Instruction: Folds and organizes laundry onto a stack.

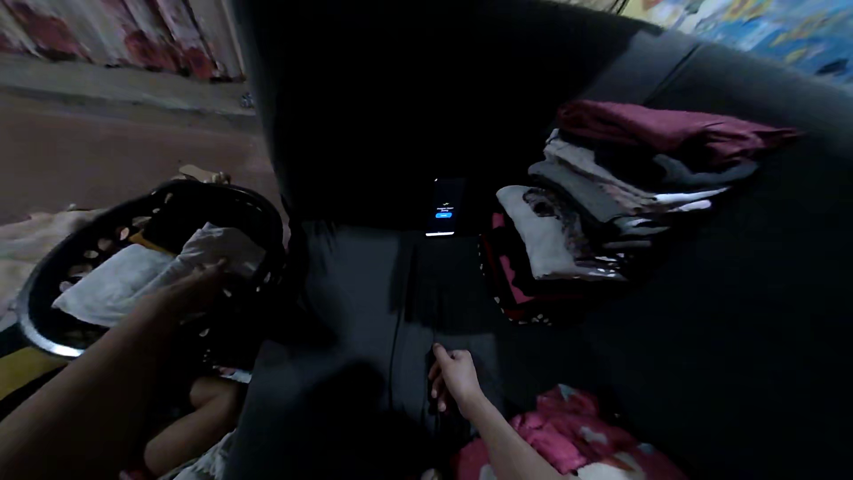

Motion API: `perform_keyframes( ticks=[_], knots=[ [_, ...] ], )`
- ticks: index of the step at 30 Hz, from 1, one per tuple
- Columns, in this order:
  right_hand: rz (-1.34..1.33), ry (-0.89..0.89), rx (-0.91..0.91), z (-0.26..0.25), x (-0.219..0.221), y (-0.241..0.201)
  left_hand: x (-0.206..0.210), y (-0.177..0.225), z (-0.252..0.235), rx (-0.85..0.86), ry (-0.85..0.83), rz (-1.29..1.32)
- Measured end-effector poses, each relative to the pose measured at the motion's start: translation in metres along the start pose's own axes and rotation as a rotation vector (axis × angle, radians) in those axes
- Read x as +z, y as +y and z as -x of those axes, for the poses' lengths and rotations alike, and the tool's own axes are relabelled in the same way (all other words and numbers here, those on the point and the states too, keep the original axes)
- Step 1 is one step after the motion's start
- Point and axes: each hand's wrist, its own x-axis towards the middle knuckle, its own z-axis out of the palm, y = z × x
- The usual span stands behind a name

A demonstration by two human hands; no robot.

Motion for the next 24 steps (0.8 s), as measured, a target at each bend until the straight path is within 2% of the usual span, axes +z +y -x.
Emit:
perform_keyframes(
  ticks=[2,3,4,6,10,12,15,18,21,24],
  knots=[
    [-0.009,-0.011,-0.018,0.0,0.0,0.001,0.03,-0.053,-0.029,0.244,0.194,-0.042],
    [-0.01,-0.016,-0.029,0.0,-0.001,0.001,0.044,-0.066,-0.036,0.302,0.301,0.007],
    [-0.009,-0.026,-0.038,0.001,-0.001,0.001,0.054,-0.063,-0.025,0.32,0.364,0.07],
    [-0.008,-0.039,-0.057,0.005,-0.002,0.0,0.081,-0.039,0.026,0.372,0.429,0.196],
    [0.019,-0.04,-0.106,0.014,-0.002,0.001,0.154,-0.003,0.136,0.556,0.269,0.46],
    [0.054,-0.046,-0.123,0.019,-0.002,0.0,0.185,0.006,0.169,0.62,0.257,0.6],
    [0.122,-0.078,-0.116,0.029,-0.002,-0.006,0.219,0.004,0.175,0.683,0.189,0.739],
    [0.292,-0.059,-0.224,0.041,-0.011,-0.021,0.227,0.01,0.162,0.609,0.124,0.764],
    [0.497,0.116,-0.44,0.06,-0.029,-0.056,0.214,0.027,0.152,0.564,0.118,0.76],
    [0.63,0.417,-0.713,0.09,-0.058,-0.103,0.207,0.043,0.149,0.59,0.122,0.829]
  ],
)
